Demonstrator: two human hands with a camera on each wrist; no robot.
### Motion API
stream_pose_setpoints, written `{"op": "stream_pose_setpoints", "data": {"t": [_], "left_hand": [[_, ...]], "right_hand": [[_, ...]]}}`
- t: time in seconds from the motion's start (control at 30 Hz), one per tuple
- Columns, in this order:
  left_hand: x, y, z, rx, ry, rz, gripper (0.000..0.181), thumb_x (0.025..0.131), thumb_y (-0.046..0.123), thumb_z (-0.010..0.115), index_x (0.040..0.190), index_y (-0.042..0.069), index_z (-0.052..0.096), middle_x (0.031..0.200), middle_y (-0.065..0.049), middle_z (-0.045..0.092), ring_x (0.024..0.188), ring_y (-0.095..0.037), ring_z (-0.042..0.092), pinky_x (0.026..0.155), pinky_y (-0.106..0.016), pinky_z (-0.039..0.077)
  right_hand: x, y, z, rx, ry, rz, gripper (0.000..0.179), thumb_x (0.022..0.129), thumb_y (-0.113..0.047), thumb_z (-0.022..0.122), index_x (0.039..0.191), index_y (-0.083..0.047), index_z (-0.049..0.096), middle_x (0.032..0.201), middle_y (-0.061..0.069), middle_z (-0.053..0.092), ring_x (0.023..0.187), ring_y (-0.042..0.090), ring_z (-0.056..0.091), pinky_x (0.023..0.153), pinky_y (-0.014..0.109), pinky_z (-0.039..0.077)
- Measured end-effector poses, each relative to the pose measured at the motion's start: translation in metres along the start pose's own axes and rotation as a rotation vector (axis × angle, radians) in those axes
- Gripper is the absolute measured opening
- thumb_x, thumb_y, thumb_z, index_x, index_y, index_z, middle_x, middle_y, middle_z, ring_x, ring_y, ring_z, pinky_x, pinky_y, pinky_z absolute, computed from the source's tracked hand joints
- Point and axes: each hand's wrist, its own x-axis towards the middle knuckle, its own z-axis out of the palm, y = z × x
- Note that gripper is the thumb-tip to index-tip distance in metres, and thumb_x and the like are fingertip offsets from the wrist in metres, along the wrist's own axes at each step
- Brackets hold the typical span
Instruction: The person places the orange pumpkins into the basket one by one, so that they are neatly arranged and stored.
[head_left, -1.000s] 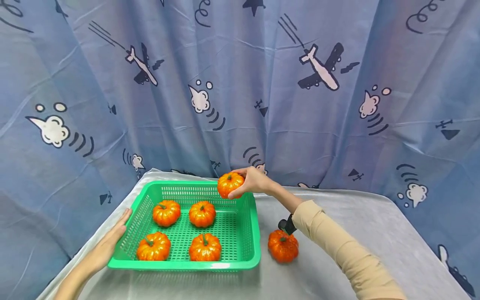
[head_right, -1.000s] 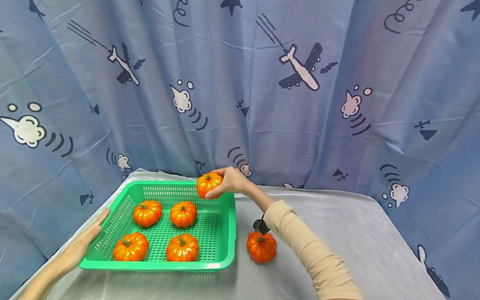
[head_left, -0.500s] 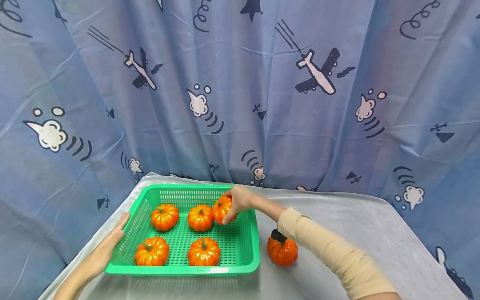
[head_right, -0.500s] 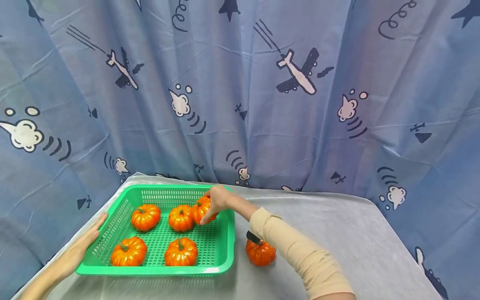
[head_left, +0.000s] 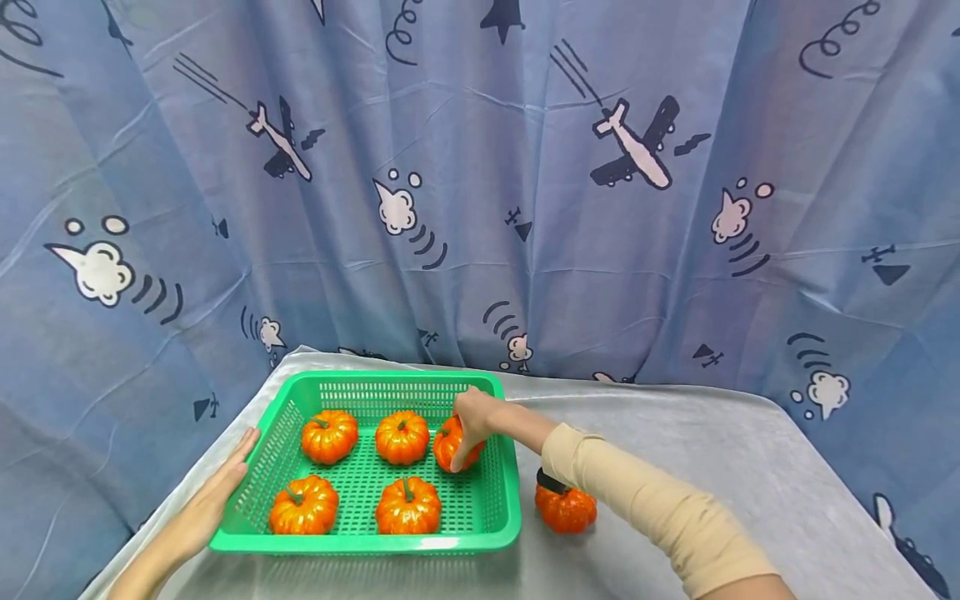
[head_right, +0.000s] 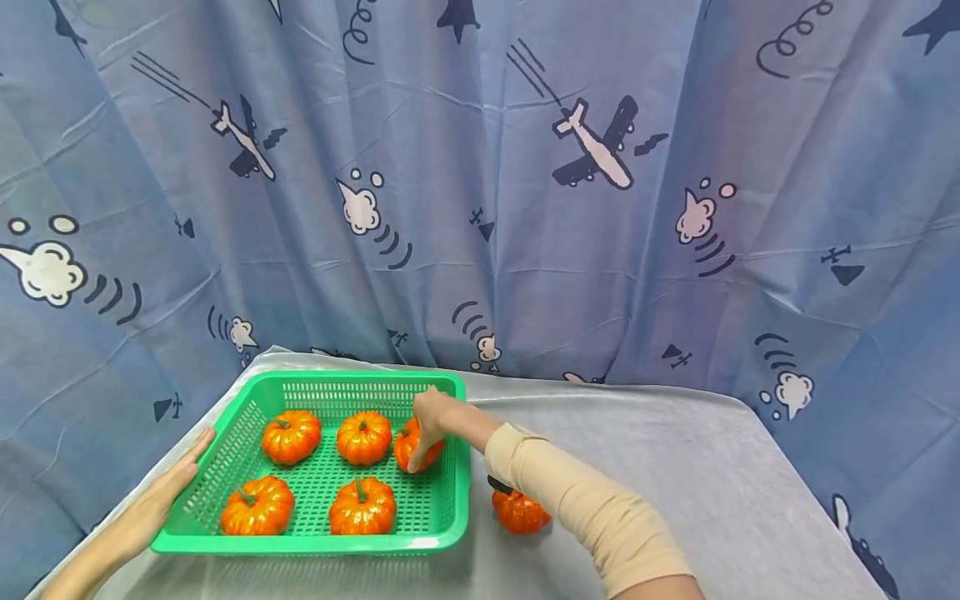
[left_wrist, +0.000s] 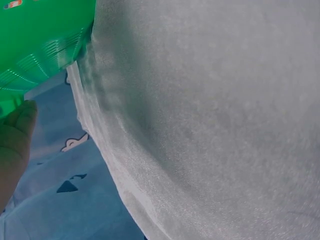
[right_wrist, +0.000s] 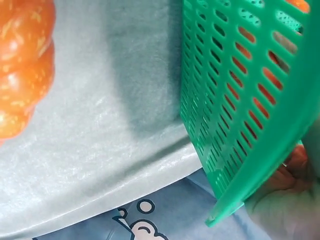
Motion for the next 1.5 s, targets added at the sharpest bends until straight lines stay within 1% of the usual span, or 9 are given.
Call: {"op": "stream_pose_setpoints", "data": {"t": [0.2, 0.33, 0.67, 0.87, 1.07, 1.2, 1.27, 1.37, 1.5], "left_hand": [[-0.001, 0.0, 0.001, 0.005, 0.003, 0.004, 0.046, 0.106, 0.007, 0.02, 0.148, -0.01, 0.014, 0.153, -0.025, 0.002, 0.129, 0.02, 0.003, 0.096, 0.004, 0.007], [-0.001, 0.0, 0.001, 0.013, 0.004, 0.012, 0.046, 0.106, 0.007, 0.021, 0.148, -0.011, 0.015, 0.155, -0.016, 0.003, 0.129, 0.021, 0.003, 0.096, 0.003, 0.008], [0.0, -0.001, 0.0, 0.024, 0.01, 0.029, 0.046, 0.105, 0.006, 0.02, 0.148, -0.011, 0.015, 0.156, -0.001, 0.003, 0.13, 0.02, 0.003, 0.097, 0.003, 0.007], [0.0, 0.0, 0.0, 0.009, 0.003, 0.012, 0.046, 0.106, 0.007, 0.02, 0.148, -0.01, 0.014, 0.156, -0.01, 0.003, 0.13, 0.019, 0.003, 0.096, 0.003, 0.008], [0.0, 0.001, 0.001, 0.012, 0.005, 0.017, 0.046, 0.106, 0.007, 0.02, 0.148, -0.011, 0.015, 0.155, -0.013, 0.003, 0.13, 0.019, 0.004, 0.097, 0.003, 0.008], [0.0, 0.001, 0.001, 0.011, 0.001, 0.023, 0.046, 0.106, 0.006, 0.02, 0.148, -0.011, 0.014, 0.155, -0.012, 0.002, 0.131, 0.018, 0.003, 0.097, 0.003, 0.007], [0.0, 0.001, 0.001, 0.008, -0.004, 0.019, 0.046, 0.106, 0.007, 0.02, 0.148, -0.01, 0.013, 0.155, -0.012, 0.002, 0.13, 0.018, 0.003, 0.097, 0.003, 0.007], [-0.001, 0.0, 0.001, 0.009, -0.006, 0.017, 0.046, 0.106, 0.007, 0.02, 0.148, -0.01, 0.013, 0.156, -0.005, 0.002, 0.13, 0.019, 0.003, 0.096, 0.003, 0.007], [-0.001, 0.0, 0.0, 0.017, -0.003, 0.023, 0.046, 0.106, 0.006, 0.02, 0.148, -0.012, 0.013, 0.153, 0.011, 0.003, 0.13, 0.019, 0.003, 0.097, 0.003, 0.007]], "right_hand": [[0.002, -0.002, 0.008, 0.008, 0.015, 0.046, 0.061, 0.058, -0.046, 0.091, 0.056, -0.014, 0.038, 0.056, -0.005, 0.028, 0.056, 0.009, 0.028, 0.048, 0.021, 0.028], [0.003, -0.006, 0.011, -0.007, -0.03, 0.096, 0.056, 0.063, -0.048, 0.087, 0.062, -0.011, 0.044, 0.06, -0.003, 0.031, 0.054, 0.01, 0.03, 0.048, 0.021, 0.031], [-0.002, -0.023, 0.004, -0.27, -0.146, 0.202, 0.062, 0.062, -0.054, 0.085, 0.096, -0.009, 0.062, 0.091, 0.004, 0.059, 0.084, 0.016, 0.058, 0.075, 0.028, 0.051], [-0.004, -0.024, 0.008, -0.389, -0.169, 0.201, 0.076, 0.064, -0.063, 0.079, 0.116, -0.011, 0.06, 0.108, 0.003, 0.062, 0.108, 0.017, 0.058, 0.106, 0.034, 0.035], [-0.002, -0.023, 0.012, -0.446, -0.186, 0.223, 0.085, 0.063, -0.067, 0.077, 0.127, -0.014, 0.057, 0.122, 0.001, 0.059, 0.116, 0.018, 0.056, 0.112, 0.036, 0.027], [-0.003, -0.023, 0.008, -0.422, -0.185, 0.217, 0.083, 0.06, -0.065, 0.08, 0.122, -0.014, 0.06, 0.122, 0.0, 0.059, 0.116, 0.019, 0.056, 0.113, 0.039, 0.024], [-0.005, -0.021, 0.003, -0.38, -0.168, 0.202, 0.073, 0.059, -0.064, 0.082, 0.109, -0.014, 0.064, 0.114, 0.0, 0.061, 0.111, 0.019, 0.057, 0.113, 0.041, 0.026], [-0.011, -0.017, -0.011, -0.298, -0.129, 0.164, 0.063, 0.061, -0.062, 0.081, 0.095, -0.013, 0.063, 0.095, -0.001, 0.06, 0.094, 0.017, 0.058, 0.103, 0.038, 0.038], [-0.029, -0.004, -0.035, -0.058, -0.024, 0.06, 0.065, 0.071, -0.054, 0.079, 0.11, -0.005, 0.061, 0.095, 0.005, 0.064, 0.087, 0.019, 0.059, 0.086, 0.035, 0.049]]}}
